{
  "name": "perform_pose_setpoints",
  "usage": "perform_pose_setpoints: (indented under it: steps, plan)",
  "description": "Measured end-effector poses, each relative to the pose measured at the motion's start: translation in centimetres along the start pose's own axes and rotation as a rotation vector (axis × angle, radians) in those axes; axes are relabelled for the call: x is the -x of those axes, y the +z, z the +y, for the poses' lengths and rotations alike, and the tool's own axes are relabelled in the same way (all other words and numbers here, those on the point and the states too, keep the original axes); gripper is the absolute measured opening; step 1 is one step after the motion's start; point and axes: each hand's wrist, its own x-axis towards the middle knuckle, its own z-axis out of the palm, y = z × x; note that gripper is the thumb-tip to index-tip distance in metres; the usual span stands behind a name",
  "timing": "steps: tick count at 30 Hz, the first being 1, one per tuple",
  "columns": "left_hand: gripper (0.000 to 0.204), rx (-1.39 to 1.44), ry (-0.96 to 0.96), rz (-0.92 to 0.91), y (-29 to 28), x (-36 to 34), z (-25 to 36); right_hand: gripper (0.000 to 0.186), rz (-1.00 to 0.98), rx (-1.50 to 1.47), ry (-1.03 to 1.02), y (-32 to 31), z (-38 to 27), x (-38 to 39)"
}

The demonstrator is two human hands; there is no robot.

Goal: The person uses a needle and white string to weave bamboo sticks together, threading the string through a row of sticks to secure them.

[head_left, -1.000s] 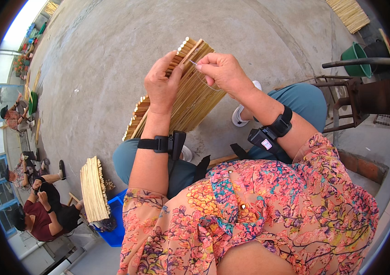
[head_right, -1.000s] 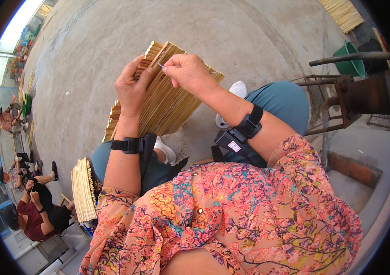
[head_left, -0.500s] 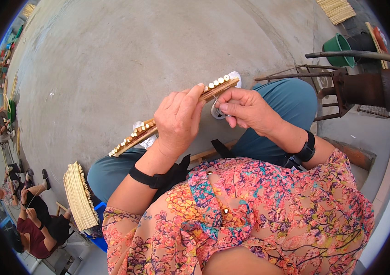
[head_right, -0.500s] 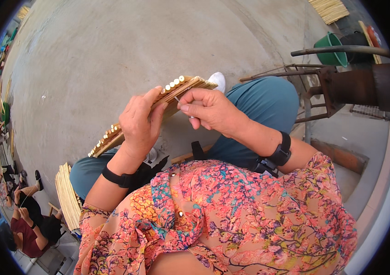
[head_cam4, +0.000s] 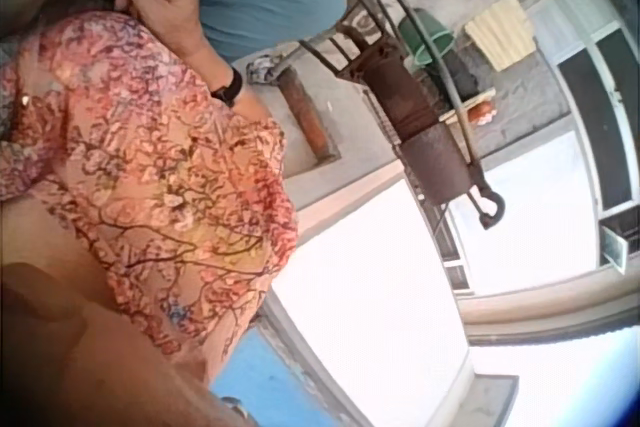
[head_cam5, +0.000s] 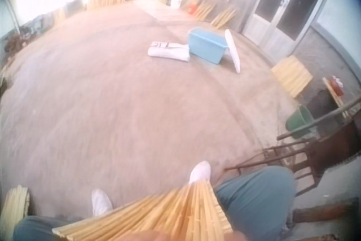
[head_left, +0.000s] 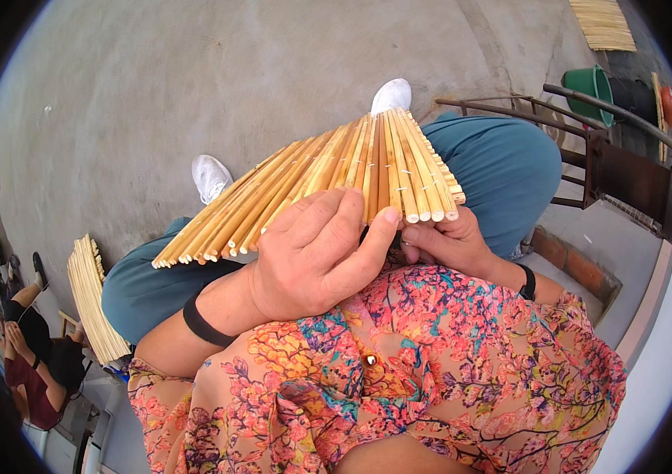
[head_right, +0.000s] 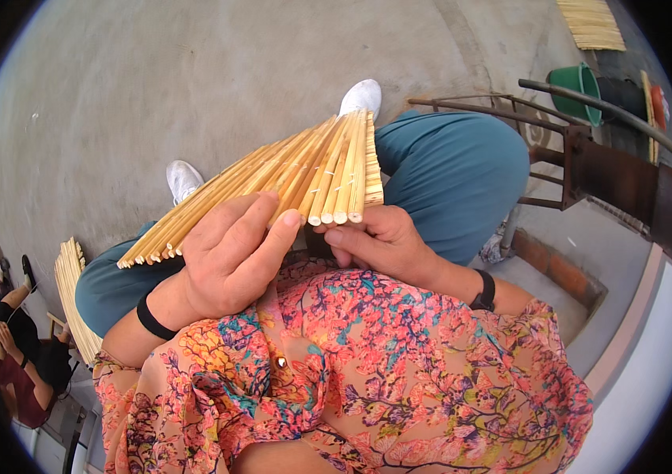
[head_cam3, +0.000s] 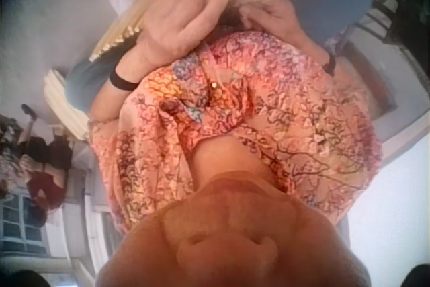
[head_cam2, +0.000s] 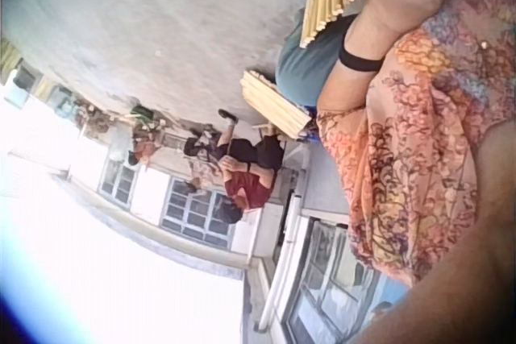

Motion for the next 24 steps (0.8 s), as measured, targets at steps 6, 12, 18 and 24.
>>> perform_pose_setpoints:
  steps: [6,12,18,24]
  plan:
    - [0.031,0.089,-0.064,-0.073,-1.0,-0.4,0.6,0.017,-0.008,-0.041,-0.079,0.3,0.0,0.4]
    - [0.041,0.197,-0.155,0.020,0.0,0.8,0.1,0.016,0.023,-0.084,-0.122,0.5,0.3,0.2]
    - [0.036,0.144,-0.151,0.084,0.7,-0.2,-1.0,0.017,0.141,-0.024,-0.046,0.6,-0.7,-0.9]
    - [0.032,0.043,-0.315,0.133,1.2,-2.7,-4.0,0.014,0.191,0.063,-0.179,-0.7,-2.3,-5.9]
